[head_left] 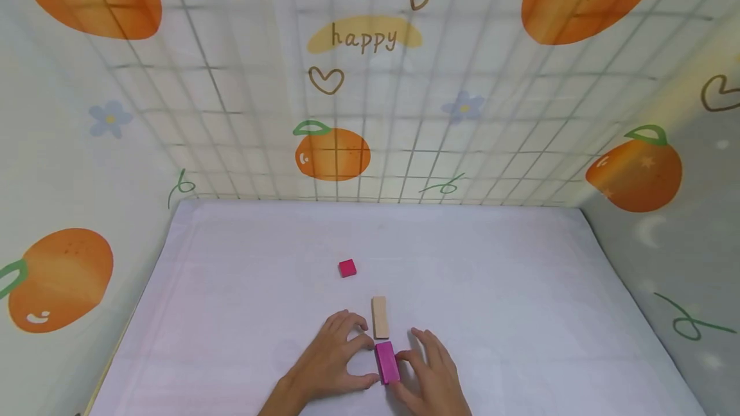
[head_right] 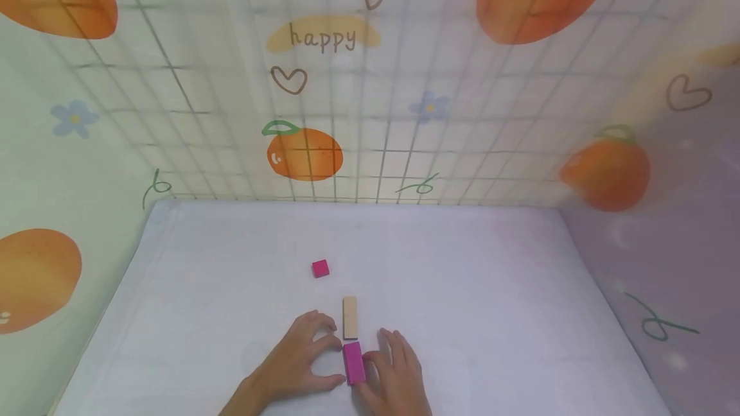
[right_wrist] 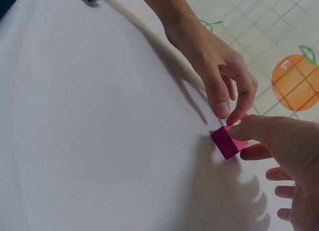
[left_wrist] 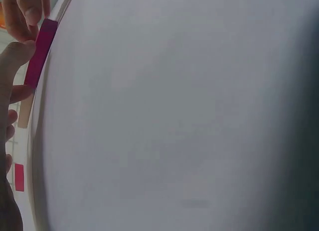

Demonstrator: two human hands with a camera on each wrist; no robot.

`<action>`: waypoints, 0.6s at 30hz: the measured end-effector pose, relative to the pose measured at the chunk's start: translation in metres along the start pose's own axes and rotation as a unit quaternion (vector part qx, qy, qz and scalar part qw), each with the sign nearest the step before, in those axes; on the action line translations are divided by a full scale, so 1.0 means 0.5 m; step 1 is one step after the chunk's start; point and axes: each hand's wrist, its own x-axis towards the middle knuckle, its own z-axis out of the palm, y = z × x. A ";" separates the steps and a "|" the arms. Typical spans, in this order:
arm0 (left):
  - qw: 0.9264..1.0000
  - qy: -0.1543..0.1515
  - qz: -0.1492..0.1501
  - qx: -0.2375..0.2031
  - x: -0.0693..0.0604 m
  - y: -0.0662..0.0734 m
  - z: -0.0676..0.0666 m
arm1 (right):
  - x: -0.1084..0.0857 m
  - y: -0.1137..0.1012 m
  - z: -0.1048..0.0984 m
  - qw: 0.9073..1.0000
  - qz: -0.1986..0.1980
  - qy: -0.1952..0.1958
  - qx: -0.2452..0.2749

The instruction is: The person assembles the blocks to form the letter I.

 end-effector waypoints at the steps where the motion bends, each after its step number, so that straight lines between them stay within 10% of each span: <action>1: 1.000 -0.003 0.001 0.003 0.000 0.003 0.000 | 0.000 0.002 0.001 1.000 -0.006 -0.003 -0.003; 18: 1.000 0.013 0.005 0.012 -0.004 0.006 0.008 | 0.000 0.022 0.033 0.994 -0.082 0.065 0.014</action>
